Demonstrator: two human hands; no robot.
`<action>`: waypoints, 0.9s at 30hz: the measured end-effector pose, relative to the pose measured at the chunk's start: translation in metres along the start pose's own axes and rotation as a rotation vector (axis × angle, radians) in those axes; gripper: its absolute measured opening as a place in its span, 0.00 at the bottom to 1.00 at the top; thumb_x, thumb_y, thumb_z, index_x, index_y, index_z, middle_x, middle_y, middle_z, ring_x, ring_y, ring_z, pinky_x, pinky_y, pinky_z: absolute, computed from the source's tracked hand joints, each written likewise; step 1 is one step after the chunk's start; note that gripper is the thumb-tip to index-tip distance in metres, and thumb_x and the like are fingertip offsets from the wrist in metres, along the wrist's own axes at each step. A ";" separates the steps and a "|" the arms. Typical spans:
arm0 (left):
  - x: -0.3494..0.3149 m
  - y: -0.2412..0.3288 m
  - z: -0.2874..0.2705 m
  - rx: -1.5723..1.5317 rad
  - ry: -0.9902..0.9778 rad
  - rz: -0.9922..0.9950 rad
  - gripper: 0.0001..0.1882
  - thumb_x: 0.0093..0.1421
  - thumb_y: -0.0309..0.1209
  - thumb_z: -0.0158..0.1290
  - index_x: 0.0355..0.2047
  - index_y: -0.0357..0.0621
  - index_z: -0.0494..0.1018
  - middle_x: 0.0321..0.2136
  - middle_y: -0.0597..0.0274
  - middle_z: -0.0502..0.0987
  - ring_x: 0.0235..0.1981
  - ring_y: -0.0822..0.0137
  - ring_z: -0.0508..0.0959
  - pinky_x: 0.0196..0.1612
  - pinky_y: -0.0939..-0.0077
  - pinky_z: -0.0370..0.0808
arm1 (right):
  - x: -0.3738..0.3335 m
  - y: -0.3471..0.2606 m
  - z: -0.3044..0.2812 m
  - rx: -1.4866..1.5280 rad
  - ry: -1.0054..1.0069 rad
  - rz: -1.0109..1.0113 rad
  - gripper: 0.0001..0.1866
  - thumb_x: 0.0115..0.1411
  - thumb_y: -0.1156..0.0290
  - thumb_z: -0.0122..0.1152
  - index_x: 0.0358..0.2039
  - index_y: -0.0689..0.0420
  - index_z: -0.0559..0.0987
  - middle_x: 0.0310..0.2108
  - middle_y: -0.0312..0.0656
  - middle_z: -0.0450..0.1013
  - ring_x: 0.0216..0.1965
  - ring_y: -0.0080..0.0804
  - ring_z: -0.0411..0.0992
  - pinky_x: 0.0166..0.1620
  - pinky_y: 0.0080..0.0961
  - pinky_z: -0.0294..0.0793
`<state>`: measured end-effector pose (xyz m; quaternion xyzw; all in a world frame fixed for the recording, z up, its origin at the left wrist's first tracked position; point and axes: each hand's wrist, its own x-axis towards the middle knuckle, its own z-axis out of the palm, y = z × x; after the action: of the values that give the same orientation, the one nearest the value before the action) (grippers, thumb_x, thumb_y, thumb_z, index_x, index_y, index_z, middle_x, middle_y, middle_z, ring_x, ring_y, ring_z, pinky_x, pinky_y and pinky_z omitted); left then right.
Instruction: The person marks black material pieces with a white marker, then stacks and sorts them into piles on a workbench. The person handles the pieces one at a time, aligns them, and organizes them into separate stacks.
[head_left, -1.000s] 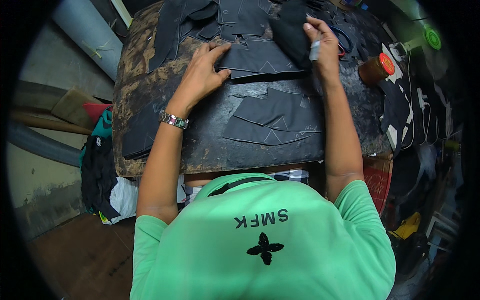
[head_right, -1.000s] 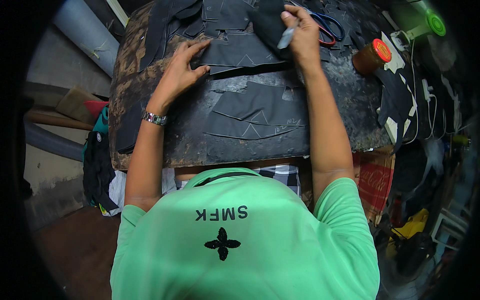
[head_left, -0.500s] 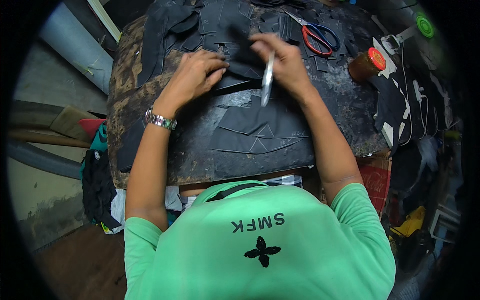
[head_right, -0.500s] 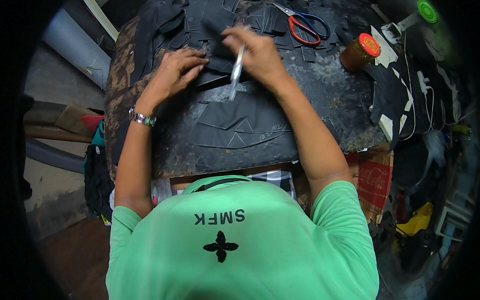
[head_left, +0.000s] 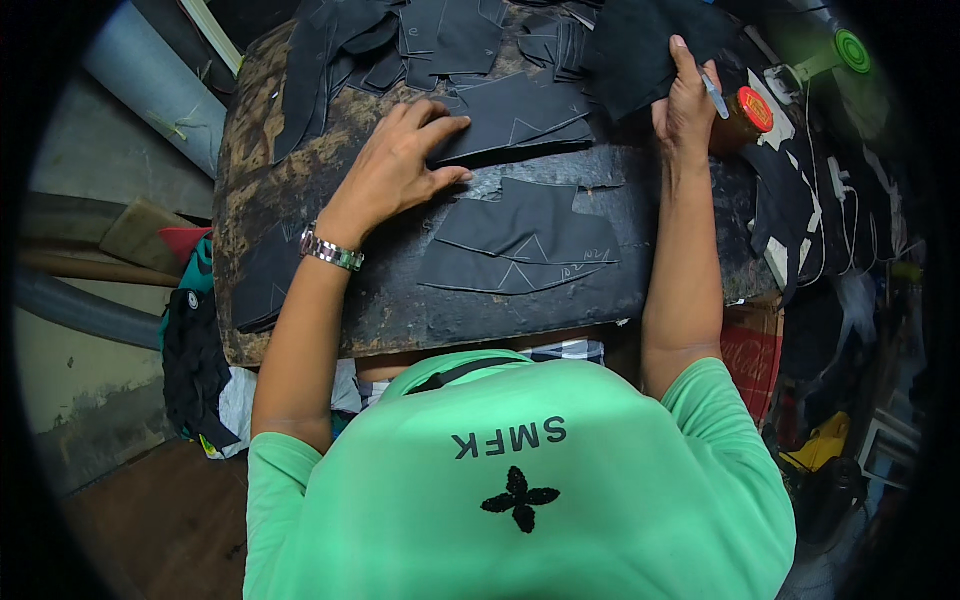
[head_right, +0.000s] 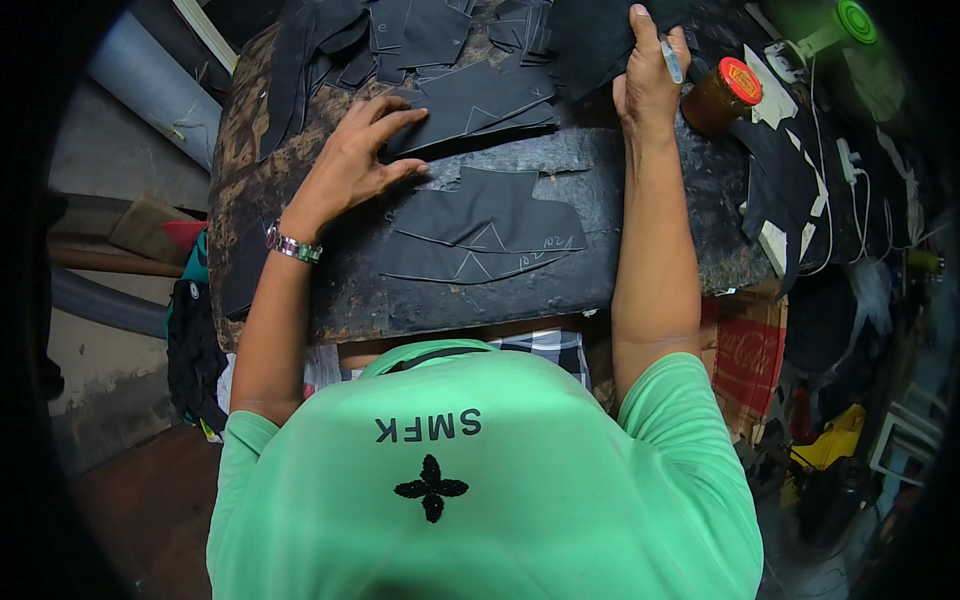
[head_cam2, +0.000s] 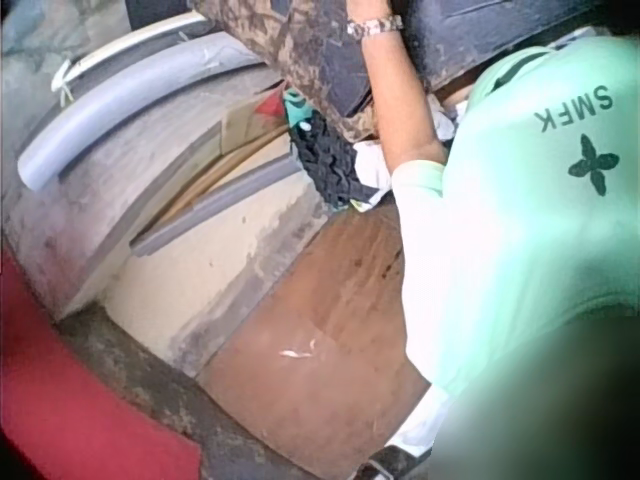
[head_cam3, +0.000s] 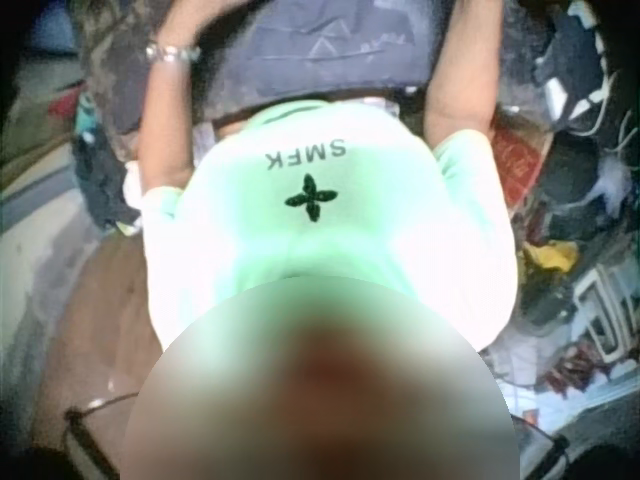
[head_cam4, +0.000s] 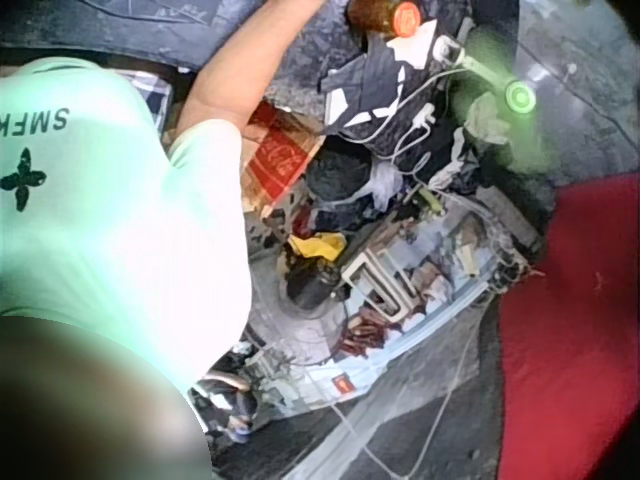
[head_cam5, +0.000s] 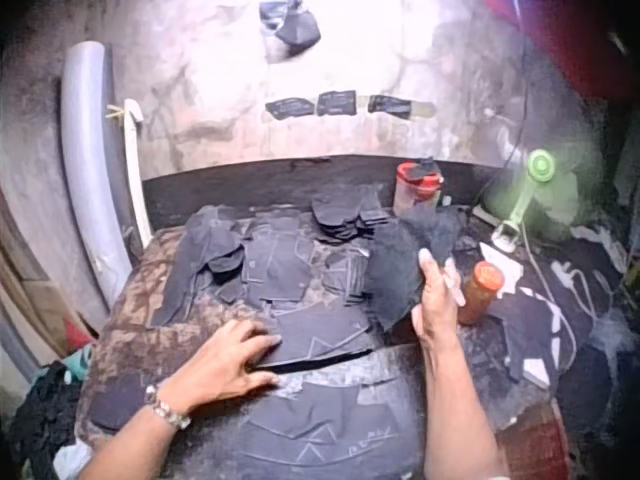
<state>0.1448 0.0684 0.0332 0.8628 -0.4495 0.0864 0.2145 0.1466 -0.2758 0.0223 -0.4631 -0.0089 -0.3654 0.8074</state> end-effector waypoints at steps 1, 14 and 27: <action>-0.002 -0.001 0.002 -0.017 0.013 -0.010 0.26 0.53 0.36 0.65 0.52 0.44 0.75 0.48 0.55 0.75 0.50 0.55 0.73 0.53 0.64 0.72 | 0.000 -0.002 0.001 -0.044 0.035 -0.037 0.09 0.61 0.75 0.63 0.38 0.63 0.72 0.38 0.47 0.77 0.38 0.33 0.80 0.45 0.26 0.82; 0.044 -0.018 -0.020 -0.159 0.021 -0.116 0.10 0.64 0.31 0.53 0.42 0.39 0.76 0.32 0.47 0.79 0.32 0.51 0.80 0.37 0.68 0.76 | -0.071 0.022 0.061 -1.104 -0.979 -0.122 0.28 0.50 0.86 0.55 0.53 0.54 0.75 0.40 0.50 0.78 0.40 0.40 0.79 0.45 0.28 0.76; -0.004 -0.044 -0.008 -0.122 -0.112 -0.100 0.28 0.51 0.34 0.67 0.54 0.51 0.76 0.57 0.57 0.71 0.59 0.54 0.70 0.60 0.64 0.70 | -0.024 -0.012 0.022 -0.991 -0.005 -0.442 0.09 0.63 0.70 0.63 0.36 0.64 0.77 0.26 0.36 0.73 0.27 0.21 0.69 0.32 0.20 0.70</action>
<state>0.1781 0.0970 0.0257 0.8730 -0.4218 -0.0003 0.2450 0.1285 -0.2489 0.0352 -0.7763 0.0653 -0.4859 0.3963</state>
